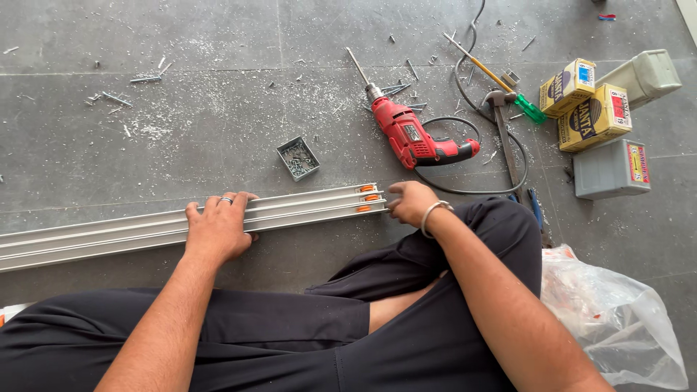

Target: The person sits on the floor and assembles metal frame components by inserting orange plastic spacers into aluminum profiles. They use a red power drill to drive screws into the spacers, securing the pieces together. The person handles multiple profiles and spacers, repeating the process for several units.

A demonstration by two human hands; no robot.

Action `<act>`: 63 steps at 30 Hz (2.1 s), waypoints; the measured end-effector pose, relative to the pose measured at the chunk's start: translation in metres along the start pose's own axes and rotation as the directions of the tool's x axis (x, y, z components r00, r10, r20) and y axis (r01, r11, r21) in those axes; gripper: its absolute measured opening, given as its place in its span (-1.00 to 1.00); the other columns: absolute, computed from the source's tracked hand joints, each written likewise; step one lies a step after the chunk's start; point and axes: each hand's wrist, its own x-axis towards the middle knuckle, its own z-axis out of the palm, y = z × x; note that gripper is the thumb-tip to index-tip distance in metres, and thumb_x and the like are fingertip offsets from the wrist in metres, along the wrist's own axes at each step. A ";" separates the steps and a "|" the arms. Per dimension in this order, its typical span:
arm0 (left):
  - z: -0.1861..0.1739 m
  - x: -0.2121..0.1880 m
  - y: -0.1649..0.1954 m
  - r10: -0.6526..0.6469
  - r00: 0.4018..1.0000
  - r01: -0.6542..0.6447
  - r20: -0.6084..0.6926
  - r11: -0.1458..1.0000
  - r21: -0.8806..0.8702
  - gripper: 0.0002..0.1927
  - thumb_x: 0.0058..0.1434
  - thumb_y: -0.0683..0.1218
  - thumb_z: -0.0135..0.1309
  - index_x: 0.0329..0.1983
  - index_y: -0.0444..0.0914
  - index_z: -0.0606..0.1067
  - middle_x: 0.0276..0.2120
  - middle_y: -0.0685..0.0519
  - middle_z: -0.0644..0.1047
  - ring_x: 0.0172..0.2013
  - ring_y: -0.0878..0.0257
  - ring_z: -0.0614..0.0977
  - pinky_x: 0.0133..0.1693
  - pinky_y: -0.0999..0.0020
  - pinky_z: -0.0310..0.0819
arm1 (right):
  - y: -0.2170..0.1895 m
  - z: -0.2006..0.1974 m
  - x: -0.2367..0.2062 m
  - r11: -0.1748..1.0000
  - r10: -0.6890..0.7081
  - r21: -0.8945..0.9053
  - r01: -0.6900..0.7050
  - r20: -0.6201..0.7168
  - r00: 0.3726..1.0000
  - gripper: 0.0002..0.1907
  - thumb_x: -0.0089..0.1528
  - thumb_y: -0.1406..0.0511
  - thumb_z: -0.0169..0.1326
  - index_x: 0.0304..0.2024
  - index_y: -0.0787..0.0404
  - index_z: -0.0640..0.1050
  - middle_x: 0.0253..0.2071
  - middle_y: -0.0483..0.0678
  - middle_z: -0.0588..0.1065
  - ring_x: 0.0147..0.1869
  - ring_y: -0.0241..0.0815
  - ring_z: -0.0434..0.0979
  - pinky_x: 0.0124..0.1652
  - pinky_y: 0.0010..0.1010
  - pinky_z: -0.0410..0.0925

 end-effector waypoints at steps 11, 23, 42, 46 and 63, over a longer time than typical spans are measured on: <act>0.003 -0.001 -0.001 -0.004 1.000 0.004 -0.001 1.000 0.007 -0.19 0.10 0.14 0.31 0.40 0.15 0.22 0.31 0.17 0.36 0.35 0.15 0.30 0.32 -0.20 -0.04 | -0.012 -0.004 -0.025 0.870 -0.252 -0.448 0.205 -0.048 0.967 -0.77 0.10 0.26 0.35 -0.20 0.17 0.75 -0.29 0.00 0.67 -0.22 -0.14 0.64 -0.12 -0.35 0.45; 0.006 -0.001 -0.004 0.014 1.000 -0.014 -0.015 1.000 0.013 -0.19 0.10 0.15 0.32 0.39 0.12 0.22 0.30 0.14 0.36 0.34 0.14 0.31 0.30 -0.25 -0.03 | -0.031 -0.019 -0.041 0.939 -0.161 -0.304 0.161 0.025 0.987 -0.82 0.10 0.31 0.31 -0.24 0.17 0.74 -0.35 -0.05 0.69 -0.31 -0.29 0.69 -0.14 -0.44 0.50; 0.020 0.001 -0.005 0.044 0.996 -0.039 -0.074 0.997 0.062 -0.17 0.08 0.22 0.31 0.38 0.05 0.22 0.30 0.12 0.36 0.31 0.13 0.33 0.23 -0.28 0.03 | -0.015 -0.018 -0.021 0.994 0.072 -0.090 -0.056 0.184 0.980 -0.84 0.21 0.33 0.20 -0.17 0.22 0.68 -0.29 -0.08 0.68 -0.29 -0.26 0.66 -0.28 -0.35 0.43; 0.020 -0.001 -0.003 0.041 0.996 -0.037 -0.078 0.998 0.058 -0.17 0.10 0.22 0.30 0.39 0.04 0.22 0.29 0.13 0.37 0.32 0.15 0.33 0.24 -0.27 0.05 | -0.013 -0.007 -0.021 0.980 0.065 -0.198 -0.024 0.204 0.977 -0.84 0.25 0.34 0.12 -0.12 0.22 0.60 -0.27 -0.04 0.67 -0.29 -0.20 0.65 -0.25 -0.35 0.44; 0.020 -0.001 -0.005 0.035 0.998 -0.032 -0.052 0.997 0.067 -0.16 0.09 0.22 0.31 0.40 0.06 0.21 0.32 0.12 0.35 0.32 0.14 0.32 0.27 -0.26 -0.01 | -0.030 -0.012 -0.050 0.894 -0.096 -0.433 0.111 0.058 0.994 -0.82 0.21 0.23 0.14 -0.20 0.12 0.66 -0.27 -0.13 0.67 -0.18 -0.24 0.62 -0.11 -0.34 0.43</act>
